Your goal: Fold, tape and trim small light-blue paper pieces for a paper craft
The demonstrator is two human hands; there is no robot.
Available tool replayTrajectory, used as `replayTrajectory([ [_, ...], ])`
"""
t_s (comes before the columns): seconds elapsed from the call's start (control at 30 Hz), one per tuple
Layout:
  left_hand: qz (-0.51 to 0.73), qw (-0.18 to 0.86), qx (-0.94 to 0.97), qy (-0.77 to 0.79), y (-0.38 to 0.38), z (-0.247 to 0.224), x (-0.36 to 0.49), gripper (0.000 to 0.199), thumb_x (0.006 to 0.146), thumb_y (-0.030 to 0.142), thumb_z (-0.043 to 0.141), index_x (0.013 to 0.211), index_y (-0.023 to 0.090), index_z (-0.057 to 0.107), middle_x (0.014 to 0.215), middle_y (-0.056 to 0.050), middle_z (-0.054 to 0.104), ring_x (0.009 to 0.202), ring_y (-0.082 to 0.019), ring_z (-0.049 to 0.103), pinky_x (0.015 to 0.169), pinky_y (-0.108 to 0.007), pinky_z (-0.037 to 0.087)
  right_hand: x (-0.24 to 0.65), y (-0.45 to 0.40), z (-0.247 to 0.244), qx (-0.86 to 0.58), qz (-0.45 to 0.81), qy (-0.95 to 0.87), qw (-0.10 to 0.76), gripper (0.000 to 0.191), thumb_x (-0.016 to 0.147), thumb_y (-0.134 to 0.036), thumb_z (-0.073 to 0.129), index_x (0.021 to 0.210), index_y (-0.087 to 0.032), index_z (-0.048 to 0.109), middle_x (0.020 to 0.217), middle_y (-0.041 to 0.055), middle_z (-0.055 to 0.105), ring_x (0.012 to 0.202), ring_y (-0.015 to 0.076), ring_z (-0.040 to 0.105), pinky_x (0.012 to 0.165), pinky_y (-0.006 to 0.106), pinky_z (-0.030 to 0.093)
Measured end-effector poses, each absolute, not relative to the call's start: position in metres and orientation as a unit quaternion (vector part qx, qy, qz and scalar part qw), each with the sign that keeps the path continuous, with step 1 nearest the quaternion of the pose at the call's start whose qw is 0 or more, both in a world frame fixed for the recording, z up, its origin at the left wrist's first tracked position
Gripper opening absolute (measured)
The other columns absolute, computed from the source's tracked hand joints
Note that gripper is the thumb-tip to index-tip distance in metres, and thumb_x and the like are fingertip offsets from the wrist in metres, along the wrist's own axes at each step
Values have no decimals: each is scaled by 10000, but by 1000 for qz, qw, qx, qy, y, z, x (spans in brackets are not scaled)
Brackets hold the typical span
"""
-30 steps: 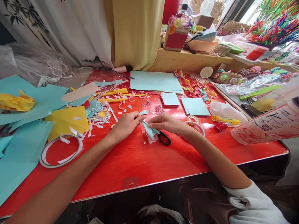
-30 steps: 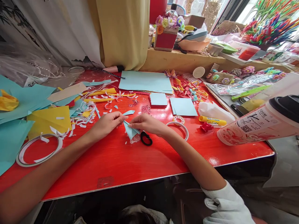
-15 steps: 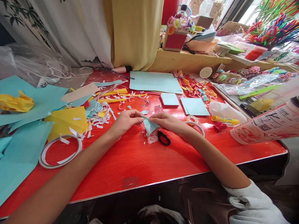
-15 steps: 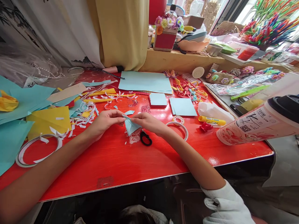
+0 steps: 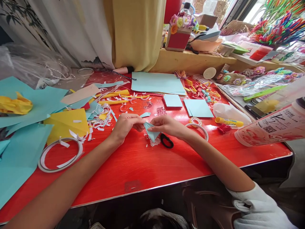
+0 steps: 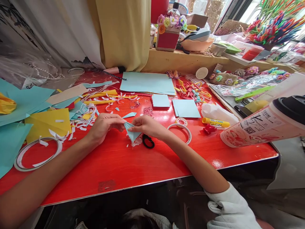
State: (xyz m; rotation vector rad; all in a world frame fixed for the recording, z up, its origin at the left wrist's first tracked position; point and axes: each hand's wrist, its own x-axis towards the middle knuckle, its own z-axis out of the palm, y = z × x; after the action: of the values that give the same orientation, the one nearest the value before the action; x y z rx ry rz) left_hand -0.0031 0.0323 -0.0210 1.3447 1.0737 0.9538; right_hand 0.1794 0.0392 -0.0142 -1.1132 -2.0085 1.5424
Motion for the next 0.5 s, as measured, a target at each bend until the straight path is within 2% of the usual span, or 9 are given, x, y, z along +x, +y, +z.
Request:
replayTrajectory([
  [0.1, 392, 592, 547, 443, 34, -22, -3, 244, 711, 337, 582, 632, 115, 646, 590, -40, 618, 548, -134, 566, 593, -285, 479, 181, 39, -13, -397, 550, -711, 187, 221, 751, -338, 586, 755, -117, 590, 649, 1, 522, 562, 77, 417, 528, 231, 310],
  [0.3, 397, 562, 581, 435, 38, -19, -5, 319, 676, 385, 644, 888, 148, 660, 814, -36, 649, 686, -128, 583, 683, -270, 490, 185, 41, -7, -415, 570, -682, 195, 237, 705, -358, 634, 694, -125, 593, 618, -5, 509, 547, 72, 404, 503, 224, 294],
  [0.5, 359, 569, 610, 418, 36, -14, -7, 239, 674, 308, 660, 865, 166, 684, 802, -24, 670, 719, -128, 601, 728, -258, 483, 188, 40, -2, -418, 607, -653, 178, 201, 694, -338, 646, 732, -142, 621, 643, 0, 545, 552, 75, 444, 507, 221, 329],
])
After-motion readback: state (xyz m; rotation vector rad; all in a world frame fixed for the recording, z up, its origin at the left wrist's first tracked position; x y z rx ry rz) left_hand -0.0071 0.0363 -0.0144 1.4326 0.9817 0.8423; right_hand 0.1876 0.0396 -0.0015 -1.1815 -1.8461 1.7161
